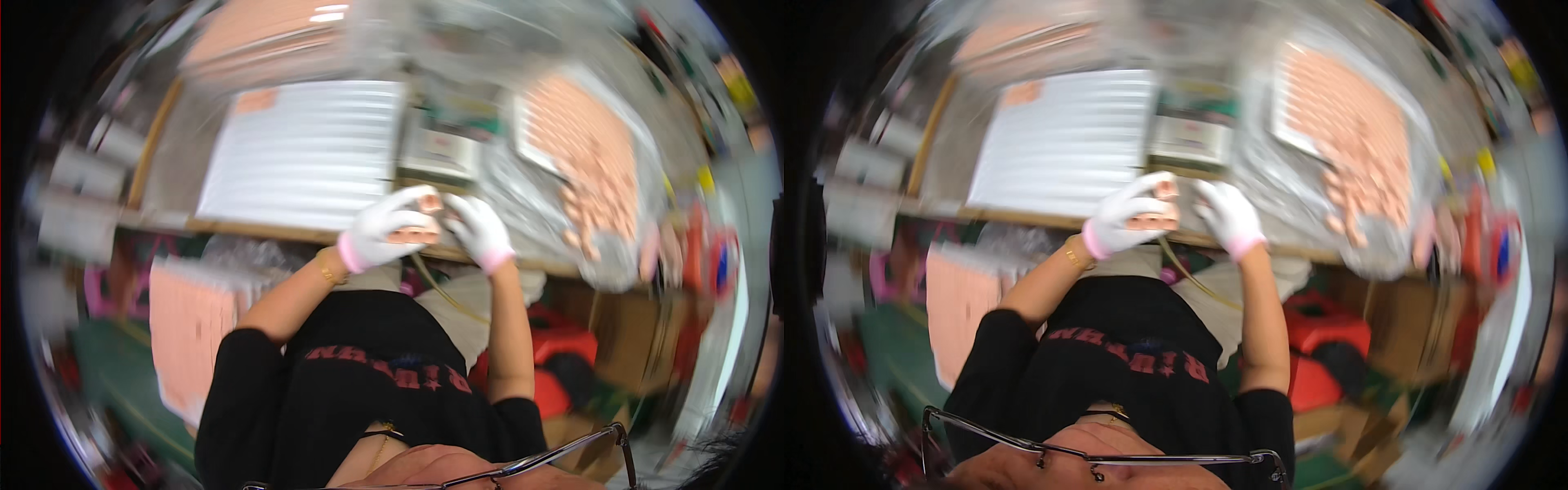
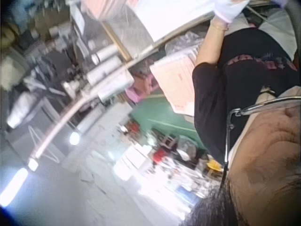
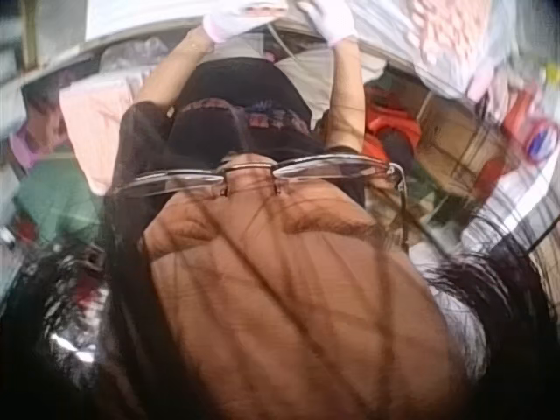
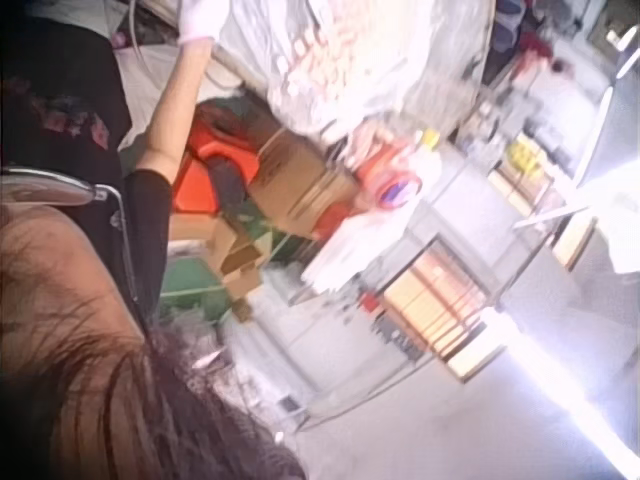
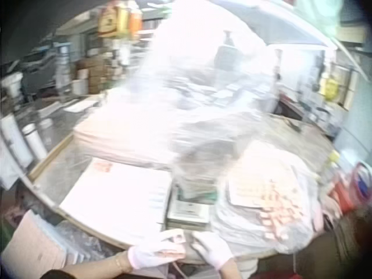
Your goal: Sorting small orange/pink rectangular blocks into white trays at a packaging workstation.
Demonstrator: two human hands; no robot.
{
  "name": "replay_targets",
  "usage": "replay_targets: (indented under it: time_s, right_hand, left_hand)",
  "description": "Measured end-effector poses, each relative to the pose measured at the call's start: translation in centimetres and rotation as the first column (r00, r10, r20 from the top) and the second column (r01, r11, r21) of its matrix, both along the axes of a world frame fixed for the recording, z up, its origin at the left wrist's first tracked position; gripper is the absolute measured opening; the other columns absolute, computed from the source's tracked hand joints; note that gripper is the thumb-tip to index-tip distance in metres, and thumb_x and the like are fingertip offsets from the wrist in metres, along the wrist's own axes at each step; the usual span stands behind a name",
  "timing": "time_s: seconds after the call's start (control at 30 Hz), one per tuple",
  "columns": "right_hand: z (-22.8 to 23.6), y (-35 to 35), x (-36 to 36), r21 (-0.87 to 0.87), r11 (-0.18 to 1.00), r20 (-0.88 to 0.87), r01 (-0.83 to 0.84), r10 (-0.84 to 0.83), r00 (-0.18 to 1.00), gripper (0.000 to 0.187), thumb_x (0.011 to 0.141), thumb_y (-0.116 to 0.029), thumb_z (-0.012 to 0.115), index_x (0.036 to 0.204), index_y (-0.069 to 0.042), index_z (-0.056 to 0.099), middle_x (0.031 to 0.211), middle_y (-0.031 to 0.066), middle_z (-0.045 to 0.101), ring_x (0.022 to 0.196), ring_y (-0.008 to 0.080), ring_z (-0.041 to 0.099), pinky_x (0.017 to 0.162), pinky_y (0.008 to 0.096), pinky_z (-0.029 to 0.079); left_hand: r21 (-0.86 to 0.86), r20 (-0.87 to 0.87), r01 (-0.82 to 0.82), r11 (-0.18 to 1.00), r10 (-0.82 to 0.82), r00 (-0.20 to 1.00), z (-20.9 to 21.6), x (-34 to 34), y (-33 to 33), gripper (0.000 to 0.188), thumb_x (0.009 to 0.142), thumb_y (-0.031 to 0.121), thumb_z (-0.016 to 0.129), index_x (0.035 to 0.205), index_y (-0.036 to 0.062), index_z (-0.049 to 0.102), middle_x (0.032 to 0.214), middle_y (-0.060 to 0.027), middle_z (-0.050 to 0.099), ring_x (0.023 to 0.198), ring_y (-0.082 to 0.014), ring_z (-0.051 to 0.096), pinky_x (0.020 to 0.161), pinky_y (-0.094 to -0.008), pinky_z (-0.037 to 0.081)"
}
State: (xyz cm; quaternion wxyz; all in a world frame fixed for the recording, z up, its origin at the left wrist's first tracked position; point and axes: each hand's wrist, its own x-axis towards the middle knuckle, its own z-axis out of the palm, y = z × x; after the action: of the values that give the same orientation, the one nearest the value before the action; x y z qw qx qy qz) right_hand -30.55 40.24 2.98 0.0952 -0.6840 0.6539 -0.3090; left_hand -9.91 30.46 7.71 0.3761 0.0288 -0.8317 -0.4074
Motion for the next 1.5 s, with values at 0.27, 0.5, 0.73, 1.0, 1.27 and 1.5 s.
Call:
replay_targets:
  time_s: [0.27, 0.5, 0.73, 1.0, 1.27, 1.5]
  right_hand:
    - [-1.7, 3.4, -2.2, 0.043, 0.997, 0.377, 0.067, -0.078, 0.923, 0.038, 0.086, -0.001, 0.063, 0.121, 0.007, 0.051, 0.099, 0.0100, 0.059, 0.090, 0.0169, 0.056, 0.086, 0.0292, 0.045]
    - [-3.4, 1.5, -4.3, 0.111, 0.994, 0.331, -0.007, -0.030, 0.943, 0.041, 0.086, -0.009, 0.064, 0.123, 0.004, 0.053, 0.114, 0.0143, 0.060, 0.099, 0.0233, 0.058, 0.090, 0.0313, 0.044]
    - [-3.7, 1.2, -3.9, 0.124, 0.992, 0.337, 0.007, -0.049, 0.940, 0.041, 0.086, -0.010, 0.065, 0.123, 0.002, 0.054, 0.113, 0.0139, 0.060, 0.098, 0.0230, 0.058, 0.089, 0.0312, 0.045]
    - [-3.9, 1.7, -4.0, 0.143, 0.990, 0.321, 0.001, -0.047, 0.946, 0.040, 0.086, -0.009, 0.065, 0.123, 0.003, 0.054, 0.108, 0.0125, 0.060, 0.093, 0.0208, 0.057, 0.086, 0.0300, 0.046]
    - [-3.2, 1.6, -3.6, 0.147, 0.989, 0.288, 0.019, -0.062, 0.956, 0.040, 0.086, -0.010, 0.065, 0.123, 0.003, 0.054, 0.108, 0.0130, 0.060, 0.094, 0.0201, 0.057, 0.086, 0.0289, 0.045]
    - [-2.4, 1.7, -3.0, 0.155, 0.988, 0.256, 0.025, -0.065, 0.965, 0.041, 0.087, -0.012, 0.065, 0.123, 0.003, 0.054, 0.109, 0.0137, 0.060, 0.094, 0.0213, 0.057, 0.087, 0.0301, 0.045]
  left_hand:
    - [0.080, 0.277, -0.548, 0.833, 0.509, 0.815, -0.2, 19.5, 1.0, 0.027, 0.074, 0.001, 0.073, 0.099, 0.0060, 0.065, 0.120, -0.0113, 0.056, 0.106, -0.0220, 0.058, 0.088, -0.0301, 0.049]
    - [-0.568, 0.462, -0.793, 0.219, 0.883, -0.086, 6.0, 41.6, 19.3, 0.014, 0.075, 0.004, 0.069, 0.087, 0.0030, 0.062, 0.106, -0.0086, 0.061, 0.075, -0.0216, 0.063, 0.067, -0.0310, 0.051]
    - [-0.454, 0.856, -0.864, 0.218, 0.374, -0.356, 4.7, 46.5, 22.7, 0.006, 0.074, -0.002, 0.054, 0.076, 0.0014, 0.059, 0.076, -0.0123, 0.057, 0.068, -0.0235, 0.057, 0.061, -0.0299, 0.047]
    - [-0.157, 0.780, -0.971, 0.179, 0.626, -0.011, -5.1, 54.5, 23.9, 0.018, 0.080, 0.008, 0.053, 0.097, 0.0004, 0.053, 0.088, -0.0205, 0.059, 0.065, -0.0320, 0.051, 0.059, -0.0313, 0.046]
    - [-0.603, 0.670, -0.788, -0.126, 0.455, -0.586, 0.8, 38.7, 26.2, 0.046, 0.081, 0.031, 0.062, 0.119, 0.0095, 0.049, 0.116, -0.0195, 0.056, 0.101, -0.0387, 0.056, 0.085, -0.0452, 0.047]
    - [-0.797, 0.378, -0.586, -0.143, 0.638, -0.671, -0.1, 37.2, 27.7, 0.049, 0.084, 0.033, 0.057, 0.125, 0.0066, 0.049, 0.123, -0.0176, 0.050, 0.118, -0.0350, 0.044, 0.099, -0.0461, 0.036]
